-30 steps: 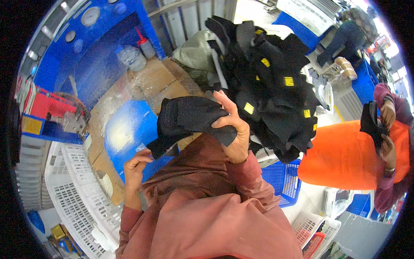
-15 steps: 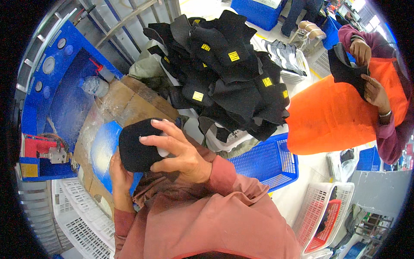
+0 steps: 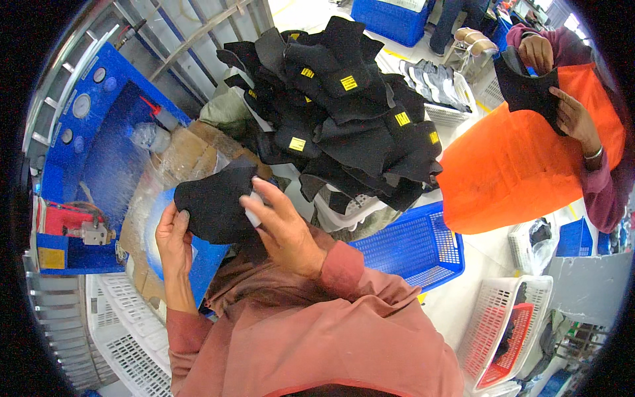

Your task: The person repeatedly picks black shoe parts from a pile, aligns them on a blue cutting machine, and presses the lever to cut or trim edges. Finished pieces are placed into a blue basket. The person occasionally inspects the cut edges and adjusts the parts before cutting.

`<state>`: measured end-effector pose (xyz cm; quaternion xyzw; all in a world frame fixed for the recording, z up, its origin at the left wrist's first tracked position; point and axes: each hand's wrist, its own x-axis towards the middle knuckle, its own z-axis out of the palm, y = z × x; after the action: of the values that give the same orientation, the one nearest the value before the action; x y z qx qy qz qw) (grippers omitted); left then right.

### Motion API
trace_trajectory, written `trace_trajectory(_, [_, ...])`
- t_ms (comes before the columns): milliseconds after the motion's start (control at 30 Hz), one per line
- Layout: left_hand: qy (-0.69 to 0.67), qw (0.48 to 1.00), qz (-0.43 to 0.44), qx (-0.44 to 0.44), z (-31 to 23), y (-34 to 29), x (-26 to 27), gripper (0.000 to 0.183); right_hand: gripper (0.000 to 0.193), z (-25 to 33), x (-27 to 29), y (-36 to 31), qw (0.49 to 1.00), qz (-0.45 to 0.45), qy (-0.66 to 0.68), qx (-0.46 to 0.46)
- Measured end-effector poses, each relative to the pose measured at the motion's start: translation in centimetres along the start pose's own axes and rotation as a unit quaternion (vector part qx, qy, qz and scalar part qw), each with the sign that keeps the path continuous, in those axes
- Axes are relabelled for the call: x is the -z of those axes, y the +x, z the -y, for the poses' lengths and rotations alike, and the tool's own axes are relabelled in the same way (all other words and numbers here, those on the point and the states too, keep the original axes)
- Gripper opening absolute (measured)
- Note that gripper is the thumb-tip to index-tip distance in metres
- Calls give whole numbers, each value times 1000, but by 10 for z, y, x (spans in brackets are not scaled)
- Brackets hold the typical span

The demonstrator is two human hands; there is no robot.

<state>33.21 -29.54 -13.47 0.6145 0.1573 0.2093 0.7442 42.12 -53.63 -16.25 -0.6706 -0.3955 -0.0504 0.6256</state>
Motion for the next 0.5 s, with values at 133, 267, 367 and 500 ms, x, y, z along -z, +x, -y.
trace_trajectory(133, [57,998,9,-7,-5,2,-4,42,68,-1,-6,-12,973,-31,187,-136])
trace_trajectory(267, [85,996,22,-29,-6,1,-14,43,61,-3,1,-24,896,-6,344,-280])
trace_trajectory(367, [99,993,32,-50,-11,-4,-20,41,50,-3,-1,-28,863,-54,395,-309])
trace_trajectory(500, [113,991,53,-48,-16,-9,-24,41,42,-12,-4,-28,743,-116,575,-321])
